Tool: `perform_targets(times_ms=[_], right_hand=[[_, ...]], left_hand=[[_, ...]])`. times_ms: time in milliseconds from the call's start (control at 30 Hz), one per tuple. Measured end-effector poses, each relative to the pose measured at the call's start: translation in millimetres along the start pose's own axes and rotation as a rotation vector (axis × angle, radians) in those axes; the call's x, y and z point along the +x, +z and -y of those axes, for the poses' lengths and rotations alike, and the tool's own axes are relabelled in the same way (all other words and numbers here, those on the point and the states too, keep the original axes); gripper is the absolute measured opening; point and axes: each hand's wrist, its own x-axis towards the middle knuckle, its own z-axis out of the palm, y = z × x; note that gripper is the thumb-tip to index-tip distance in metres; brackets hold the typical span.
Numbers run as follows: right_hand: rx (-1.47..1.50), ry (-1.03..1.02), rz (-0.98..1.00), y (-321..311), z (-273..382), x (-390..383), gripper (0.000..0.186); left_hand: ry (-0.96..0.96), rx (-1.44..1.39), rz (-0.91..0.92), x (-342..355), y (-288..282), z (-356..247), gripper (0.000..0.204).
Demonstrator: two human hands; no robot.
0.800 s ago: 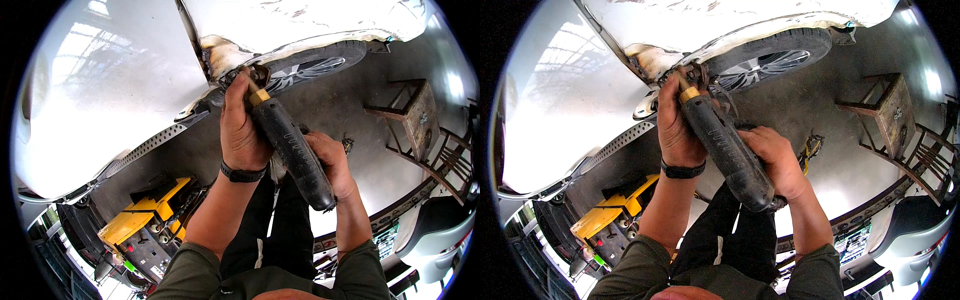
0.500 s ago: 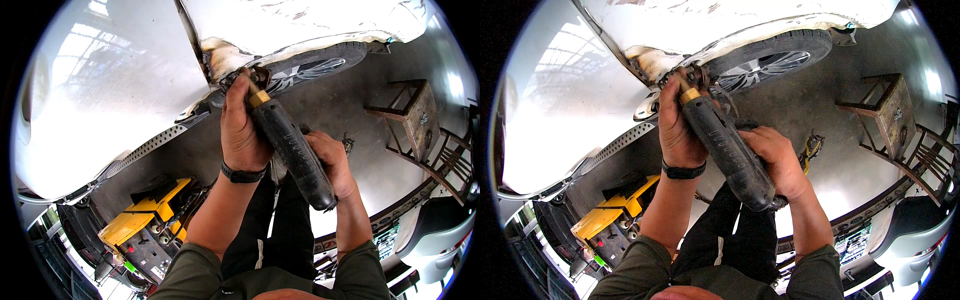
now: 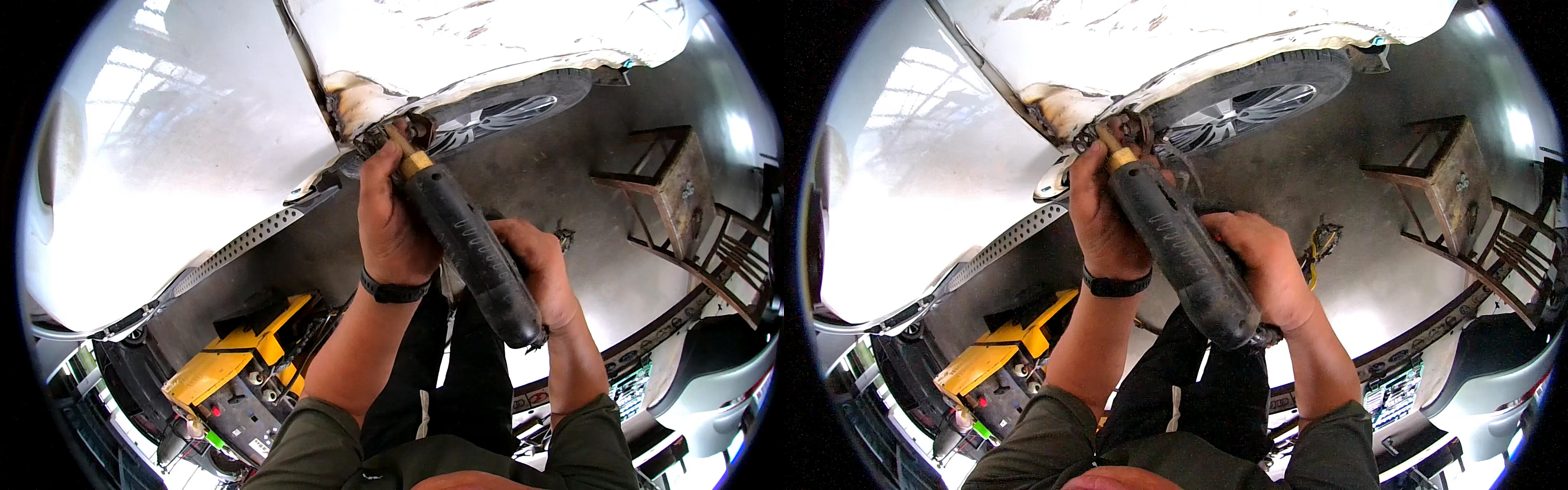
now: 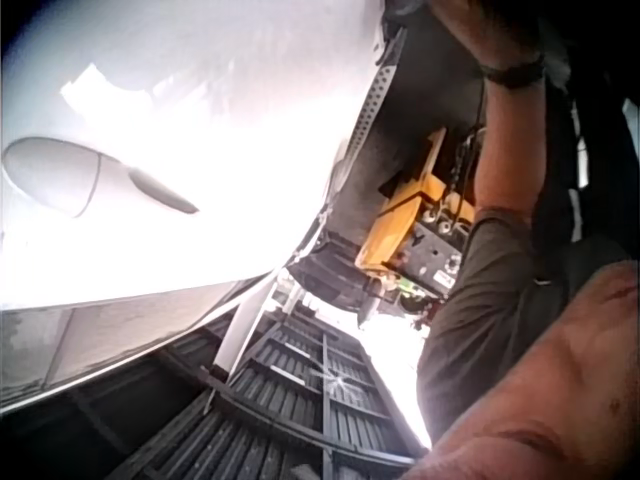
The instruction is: The person uses a spot welding puller to attach washers to a damaged car panel, then uses a slide hammer to pull the dents out, and finishes by prying the panel with a metal rod.
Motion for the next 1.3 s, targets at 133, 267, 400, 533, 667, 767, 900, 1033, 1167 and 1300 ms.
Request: perform_targets(times_ms=[133, 267, 400, 533, 667, 767, 900, 1033, 1167, 1300], right_hand=[[0.005, -0.041, -0.022, 1.6, 0.0, -0.7, 0.043], [0.009, -0.02, -0.015, -0.2, 2.7, -2.5, 0.042], [0.054, 0.075, 0.038, 1.4, 3.4, -2.8, 0.044], [0.07, -0.035, -0.056, 12.8, 0.2, -2.4, 0.044], [0.012, -0.092, -0.087, 10.4, -3.4, -2.1, 0.044], [-0.004, -0.144, -0.051, 5.8, -10.2, -8.4, 0.045], [0.017, -0.156, 0.011, -3.7, -23.2, -37.4, 0.044], [0.187, -0.028, -0.022, 2.5, -18.1, -59.7, 0.033], [0.258, -0.106, -0.002, -2.6, -14.9, -66.1, 0.033], [0.216, -0.07, 0.034, -5.0, -7.8, -64.9, 0.036]], left_hand=[[-0.085, -0.041, 0.043, -2.9, -2.8, -1.4, 0.035], [-0.118, -0.086, 0.056, -3.9, -3.3, -0.6, 0.037], [-0.143, -0.118, 0.041, -6.7, -7.9, 1.8, 0.041], [-0.138, -0.057, 0.057, -20.0, -10.5, -0.4, 0.036], [-0.106, -0.048, -0.075, -42.1, -29.3, 3.1, 0.032], [-0.113, -0.05, -0.141, -54.8, -46.8, 3.2, 0.037], [-0.154, -0.029, -0.113, -61.1, -57.1, -9.5, 0.04], [-0.198, 0.021, -0.053, -57.1, -54.6, -17.0, 0.039], [-0.2, 0.134, 0.002, -48.0, -56.9, -13.6, 0.036], [-0.116, 0.108, 0.078, -34.1, -47.2, -8.8, 0.029]])
